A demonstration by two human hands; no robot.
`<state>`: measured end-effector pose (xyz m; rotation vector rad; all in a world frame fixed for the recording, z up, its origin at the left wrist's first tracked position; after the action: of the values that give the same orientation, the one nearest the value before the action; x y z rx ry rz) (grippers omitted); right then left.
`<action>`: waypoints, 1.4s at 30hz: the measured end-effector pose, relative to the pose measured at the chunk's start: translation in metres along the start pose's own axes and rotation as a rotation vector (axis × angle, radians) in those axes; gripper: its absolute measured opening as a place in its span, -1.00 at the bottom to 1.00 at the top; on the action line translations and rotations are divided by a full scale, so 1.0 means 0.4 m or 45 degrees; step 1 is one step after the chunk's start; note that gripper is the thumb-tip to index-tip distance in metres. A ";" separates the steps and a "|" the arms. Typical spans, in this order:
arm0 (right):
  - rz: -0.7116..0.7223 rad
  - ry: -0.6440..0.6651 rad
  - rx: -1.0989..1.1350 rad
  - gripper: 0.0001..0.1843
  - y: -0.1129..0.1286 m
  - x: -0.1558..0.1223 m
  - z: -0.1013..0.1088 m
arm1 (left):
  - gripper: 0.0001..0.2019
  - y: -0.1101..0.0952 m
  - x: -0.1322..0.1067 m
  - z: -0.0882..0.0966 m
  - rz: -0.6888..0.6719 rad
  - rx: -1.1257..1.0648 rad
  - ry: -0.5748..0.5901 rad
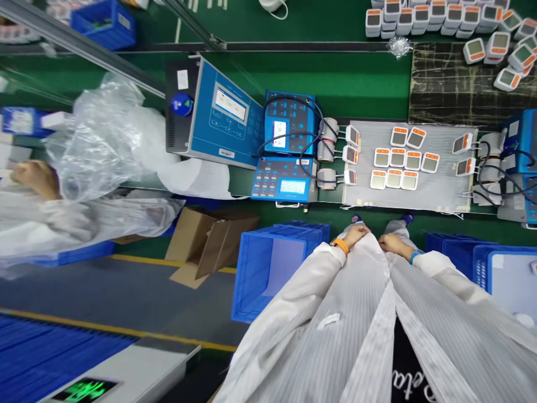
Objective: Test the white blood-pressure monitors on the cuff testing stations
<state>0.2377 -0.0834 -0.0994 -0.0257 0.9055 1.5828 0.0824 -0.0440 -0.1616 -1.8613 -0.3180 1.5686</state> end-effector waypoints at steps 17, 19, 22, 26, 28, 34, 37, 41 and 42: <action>0.718 -0.537 -0.059 -0.72 0.171 -0.051 0.170 | -0.59 -0.082 -0.066 -0.008 0.047 -0.052 0.388; 0.803 -0.487 -0.052 -0.73 0.188 -0.056 0.178 | -0.57 -0.081 -0.080 -0.007 0.054 -0.070 0.398; 0.938 -0.432 -0.092 -0.73 0.199 -0.066 0.188 | -0.55 -0.077 -0.100 -0.008 0.070 -0.116 0.410; 1.008 -0.541 -0.251 -0.67 0.182 -0.087 0.192 | -0.53 -0.077 -0.125 -0.011 0.100 -0.167 0.472; 1.023 -0.582 -0.281 -0.64 0.170 -0.099 0.180 | -0.53 -0.076 -0.132 -0.014 0.128 -0.165 0.536; 0.887 -0.746 -0.336 -0.63 0.104 -0.114 0.174 | -0.65 -0.091 -0.132 -0.061 0.180 -0.070 0.726; 0.676 -0.820 -0.333 -0.63 0.051 -0.116 0.205 | -0.67 -0.118 -0.135 -0.112 0.174 0.018 0.800; 0.618 -0.619 -0.111 -0.63 -0.013 -0.121 0.211 | -0.68 -0.162 -0.111 -0.202 0.149 0.161 0.839; 0.560 -0.572 -0.029 -0.65 -0.042 -0.117 0.215 | -0.68 -0.173 -0.096 -0.229 0.137 0.200 0.827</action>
<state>0.3036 -0.0760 -0.0257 0.5257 0.5578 1.8979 0.1752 -0.0456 -0.0838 -2.1600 0.1943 0.9376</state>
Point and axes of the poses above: each hand's wrist, its own x-axis towards the middle knuckle, its own z-axis out of the back of the hand, y = z × x, the point moved 7 cm from there along x, towards the middle knuckle, and after that the axes turned 8 degrees about -y, right-handed, at the moved point
